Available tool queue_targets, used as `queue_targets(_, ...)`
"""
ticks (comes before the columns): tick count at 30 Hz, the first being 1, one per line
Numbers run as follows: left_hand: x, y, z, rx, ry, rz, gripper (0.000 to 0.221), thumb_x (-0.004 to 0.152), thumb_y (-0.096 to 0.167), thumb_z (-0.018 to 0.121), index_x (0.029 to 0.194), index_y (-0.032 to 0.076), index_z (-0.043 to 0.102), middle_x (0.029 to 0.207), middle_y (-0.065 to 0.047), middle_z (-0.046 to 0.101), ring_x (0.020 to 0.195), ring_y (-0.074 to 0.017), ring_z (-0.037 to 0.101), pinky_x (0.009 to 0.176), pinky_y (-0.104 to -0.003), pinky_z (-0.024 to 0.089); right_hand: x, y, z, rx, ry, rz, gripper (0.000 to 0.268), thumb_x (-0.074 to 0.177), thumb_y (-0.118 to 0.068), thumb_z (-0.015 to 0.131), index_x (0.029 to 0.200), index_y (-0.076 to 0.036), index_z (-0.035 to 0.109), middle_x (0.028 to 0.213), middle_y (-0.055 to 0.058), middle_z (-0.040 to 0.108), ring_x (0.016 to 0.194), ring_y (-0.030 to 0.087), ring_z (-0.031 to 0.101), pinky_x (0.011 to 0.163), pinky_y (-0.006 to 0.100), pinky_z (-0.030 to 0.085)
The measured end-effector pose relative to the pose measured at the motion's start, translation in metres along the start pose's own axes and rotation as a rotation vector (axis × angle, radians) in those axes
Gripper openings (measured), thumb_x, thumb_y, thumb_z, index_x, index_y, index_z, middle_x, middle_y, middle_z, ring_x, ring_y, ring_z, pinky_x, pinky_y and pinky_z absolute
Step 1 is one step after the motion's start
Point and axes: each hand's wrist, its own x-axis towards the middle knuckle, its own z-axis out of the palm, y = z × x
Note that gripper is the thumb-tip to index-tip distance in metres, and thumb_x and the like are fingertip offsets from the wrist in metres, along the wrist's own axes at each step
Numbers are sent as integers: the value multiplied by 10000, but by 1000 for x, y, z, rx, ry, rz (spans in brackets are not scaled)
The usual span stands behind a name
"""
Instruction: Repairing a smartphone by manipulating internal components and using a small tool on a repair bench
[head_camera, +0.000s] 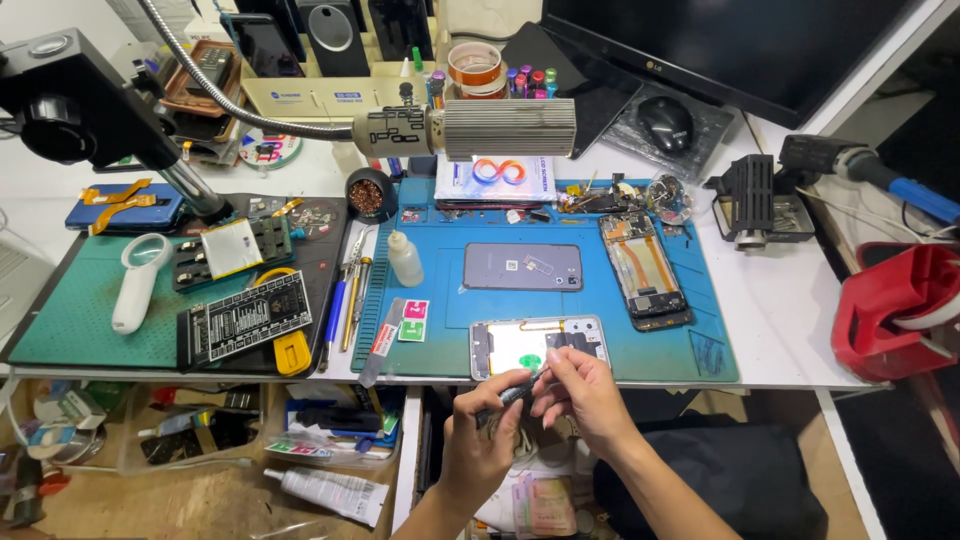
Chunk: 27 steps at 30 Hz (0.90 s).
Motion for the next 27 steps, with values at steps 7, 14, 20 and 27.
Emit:
queue_targets(7,-3,0,0,-15,2,-35,340,970,-62,600,1216,60,399,1224,-256,697,1154,-350,737,954,-371,651,2,2,-5,52,-32,65,289,993,-218,610,838,26,609,715,212,699,519,295,696,377,304,544)
queue_targets(14,-8,-3,2,-98,9,-78,476,993,-84,567,1368,60,313,1255,-248,681,1183,-349,712,1006,-392,634,-2,-8,-1,22,-76,104,285,960,-226,632,862,42,638,752,268,742,516,305,707,378,302,536)
queue_targets(20,6,-7,-13,-186,99,-131,544,1033,-55,525,1447,136,229,1224,-275,690,1060,-364,732,947,-394,652,-6,-15,-4,120,-148,48,457,1001,-397,380,1036,5,596,846,284,721,501,319,696,385,322,554)
queue_targets(27,46,-33,-61,185,47,-155,572,1028,48,551,1499,24,227,1079,-273,694,897,-384,754,748,-432,674,-13,-13,6,-303,-37,-262,289,916,-308,410,996,-56,526,1077,236,752,497,258,730,395,273,573)
